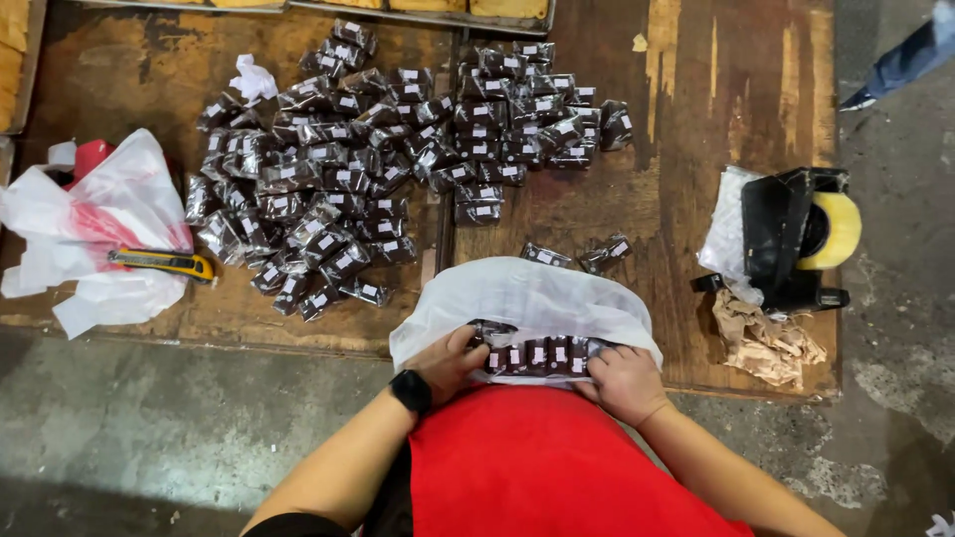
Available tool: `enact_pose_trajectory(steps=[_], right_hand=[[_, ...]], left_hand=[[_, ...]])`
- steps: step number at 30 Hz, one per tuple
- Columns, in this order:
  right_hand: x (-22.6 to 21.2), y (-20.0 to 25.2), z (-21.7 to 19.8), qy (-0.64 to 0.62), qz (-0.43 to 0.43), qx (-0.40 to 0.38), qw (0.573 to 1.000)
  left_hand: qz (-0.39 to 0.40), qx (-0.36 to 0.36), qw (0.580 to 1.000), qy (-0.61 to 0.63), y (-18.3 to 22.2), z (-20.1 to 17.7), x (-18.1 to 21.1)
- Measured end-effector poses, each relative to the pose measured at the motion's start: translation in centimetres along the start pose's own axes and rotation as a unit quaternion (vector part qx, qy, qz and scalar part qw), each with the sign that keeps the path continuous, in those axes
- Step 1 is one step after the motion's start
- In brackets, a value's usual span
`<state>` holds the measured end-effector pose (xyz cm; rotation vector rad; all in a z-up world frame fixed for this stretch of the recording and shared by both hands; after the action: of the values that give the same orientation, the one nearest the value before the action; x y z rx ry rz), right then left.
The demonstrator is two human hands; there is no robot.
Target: Bagging small packaged snacks or candies into a plastic bag at a bakery station.
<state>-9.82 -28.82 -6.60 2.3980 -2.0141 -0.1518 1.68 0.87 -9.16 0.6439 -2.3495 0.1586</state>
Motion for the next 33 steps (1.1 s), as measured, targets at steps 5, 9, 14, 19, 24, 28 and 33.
enact_pose_trajectory(steps=[5,9,14,19,24,28,33], right_hand=[[-0.3,-1.1,-1.6,0.011,-0.016,-0.019,1.000],[-0.5,-1.4,-3.7,-0.014,0.024,-0.111,0.993],[1.7,-4.8,-8.6,-0.168,0.052,-0.202,0.963],[8.1,-14.7,-10.8,-0.173,0.090,0.008,0.981],[12.8,-26.6,-5.7,-0.145,0.093,0.162,0.972],[11.5,-29.8,-4.0,-0.089,0.068,0.169,0.979],[10.3,-30.3,-4.3,-0.044,0.060,0.179,0.981]], left_hand=[[-0.030,-0.026,0.999,-0.031,0.1,-0.6,0.2],[0.067,0.031,0.992,-0.102,0.1,-0.9,0.1],[0.110,0.055,0.984,-0.127,-1.7,-3.9,3.2],[-0.051,-0.016,0.996,0.077,-3.3,-6.8,6.4],[-0.093,0.097,0.986,0.100,-0.7,-7.2,7.6],[-0.110,0.197,0.972,0.065,4.3,-5.7,6.3],[-0.218,0.331,0.918,-0.007,12.2,-2.7,2.0]])
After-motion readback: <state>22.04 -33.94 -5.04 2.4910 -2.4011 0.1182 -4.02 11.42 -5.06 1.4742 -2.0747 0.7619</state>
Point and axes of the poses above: each hand's wrist, its own y-axis away from the middle knuckle, its own z-axis out of the palm, x = y × z, the point moved 3 cm from there along -y, towards the middle knuckle, and after that the axes turned 7 degrees about y, right-handed, at the moved point
